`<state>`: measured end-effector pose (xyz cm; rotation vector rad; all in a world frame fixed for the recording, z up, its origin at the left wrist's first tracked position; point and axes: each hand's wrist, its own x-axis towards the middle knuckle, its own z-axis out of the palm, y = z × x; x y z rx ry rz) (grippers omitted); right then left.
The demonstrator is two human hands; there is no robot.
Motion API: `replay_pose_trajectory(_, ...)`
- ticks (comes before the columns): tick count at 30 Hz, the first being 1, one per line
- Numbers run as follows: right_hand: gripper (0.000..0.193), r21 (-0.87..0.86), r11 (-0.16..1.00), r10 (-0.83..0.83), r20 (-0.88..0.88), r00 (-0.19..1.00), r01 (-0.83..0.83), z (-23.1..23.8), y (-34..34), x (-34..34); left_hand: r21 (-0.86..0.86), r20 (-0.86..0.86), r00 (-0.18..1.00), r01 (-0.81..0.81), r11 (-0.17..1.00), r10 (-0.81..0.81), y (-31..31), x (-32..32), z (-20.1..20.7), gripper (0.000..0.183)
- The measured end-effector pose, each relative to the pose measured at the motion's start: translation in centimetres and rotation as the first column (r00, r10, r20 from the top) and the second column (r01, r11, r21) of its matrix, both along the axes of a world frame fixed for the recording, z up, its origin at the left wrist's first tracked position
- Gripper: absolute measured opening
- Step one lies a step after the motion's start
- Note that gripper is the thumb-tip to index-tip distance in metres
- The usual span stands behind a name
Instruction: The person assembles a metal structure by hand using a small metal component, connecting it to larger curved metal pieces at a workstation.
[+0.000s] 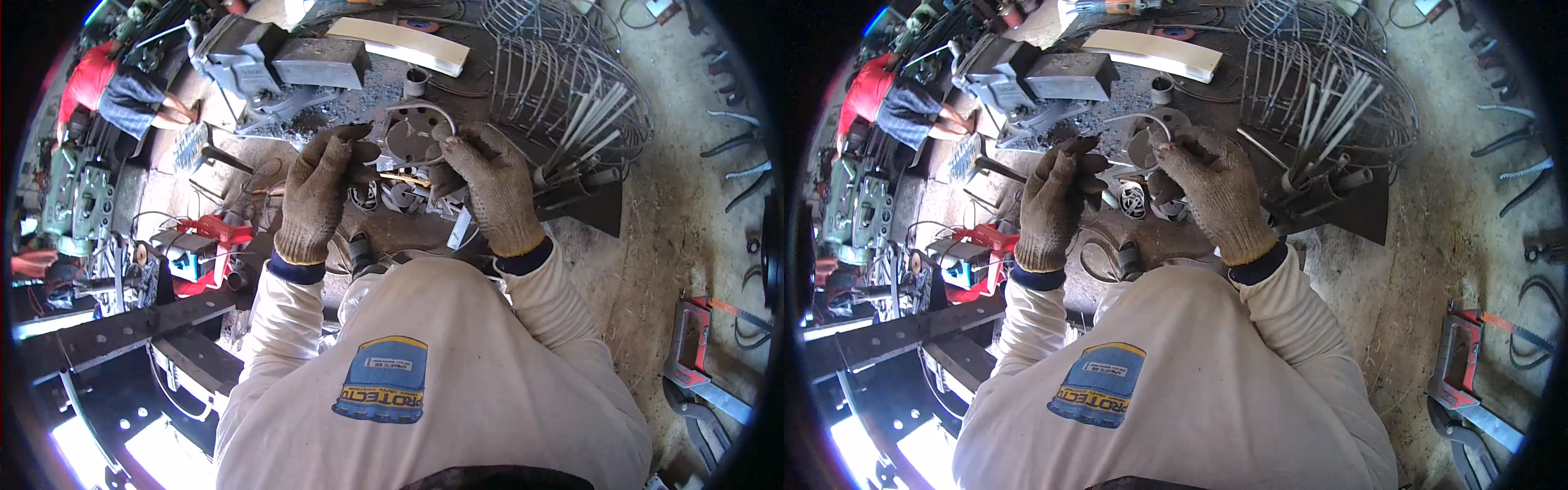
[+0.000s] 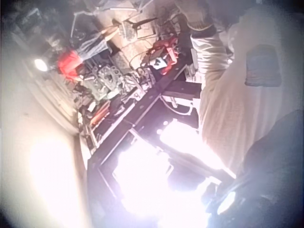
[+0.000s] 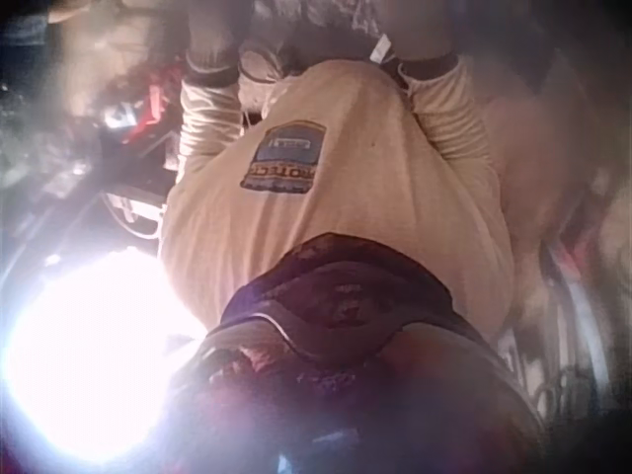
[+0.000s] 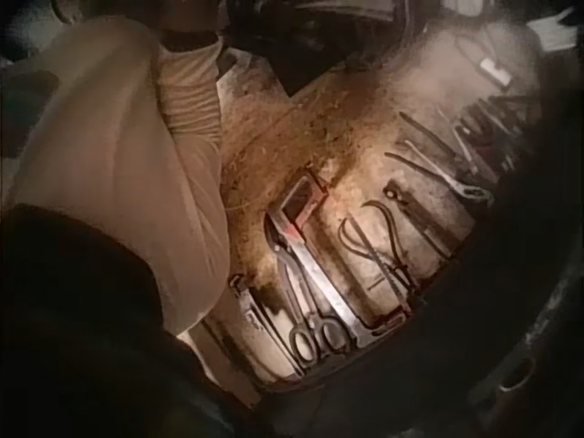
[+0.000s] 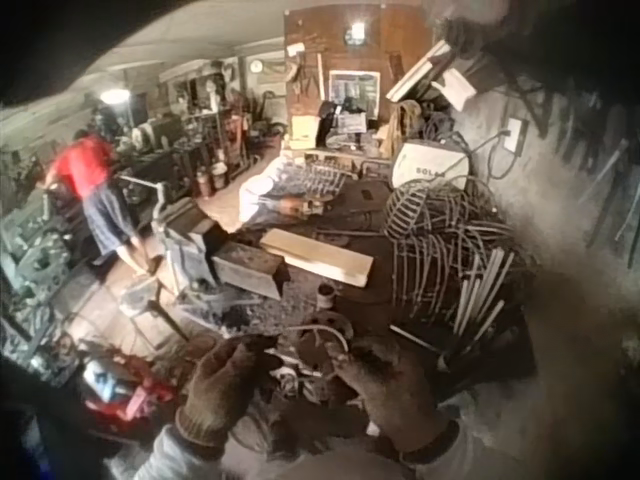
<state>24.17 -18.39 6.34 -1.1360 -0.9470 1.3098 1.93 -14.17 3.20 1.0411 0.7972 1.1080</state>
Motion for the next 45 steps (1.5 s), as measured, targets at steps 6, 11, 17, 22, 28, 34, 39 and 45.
replay_pose_trajectory(6, 0.020, 0.097, 0.995, 0.033, 0.067, 0.997, -0.039, -0.6, 1.6, -1.7, -0.003, -0.036, 0.997, -0.063, 0.998, 0.063, -0.4, -1.9, -0.3, 0.039)
replay_pose_trajectory(11, 0.016, 0.164, 0.981, 0.073, 0.178, 0.981, -0.103, -1.2, 4.4, -4.2, 0.010, 0.029, 0.995, -0.093, 0.996, 0.093, 0.5, -4.7, -1.1, 0.042)
replay_pose_trajectory(17, 0.021, 0.011, 0.964, 0.244, 0.365, 0.899, -0.266, -1.5, 9.0, -9.2, 0.023, -0.045, 0.997, 0.057, 0.998, -0.056, 3.2, -9.7, -2.2, 0.044)
replay_pose_trajectory(22, 0.052, -0.031, 0.980, 0.197, -0.009, 0.980, -0.197, -0.4, 12.7, -14.9, -0.152, 0.097, 0.995, -0.006, 0.988, 0.021, 7.0, -14.3, -2.0, 0.026)
replay_pose_trajectory(28, 0.039, -0.056, 0.958, 0.287, 0.226, 0.931, -0.282, -1.6, 14.4, -17.8, -0.353, 0.447, 0.879, 0.007, 0.936, 0.162, 9.5, -17.7, -2.1, 0.023)
replay_pose_trajectory(34, 0.018, -0.051, 0.934, 0.308, 0.620, 0.722, -0.355, -2.1, 13.6, -19.3, -0.338, 0.314, 0.945, 0.022, 0.941, 0.091, 7.5, -17.3, -3.4, 0.021)
replay_pose_trajectory(39, 0.012, -0.211, 0.831, 0.506, 0.672, 0.540, -0.515, -4.8, 10.6, -16.4, -0.250, -0.004, 1.000, -0.030, 0.968, 0.030, 4.2, -16.1, -6.2, 0.026)
replay_pose_trajectory(45, 0.015, -0.011, 0.708, 0.460, 0.766, 0.450, -0.706, -7.8, 8.8, -16.3, 0.100, -0.482, 0.876, 0.073, 0.992, -0.016, 1.7, -18.1, -12.1, 0.024)
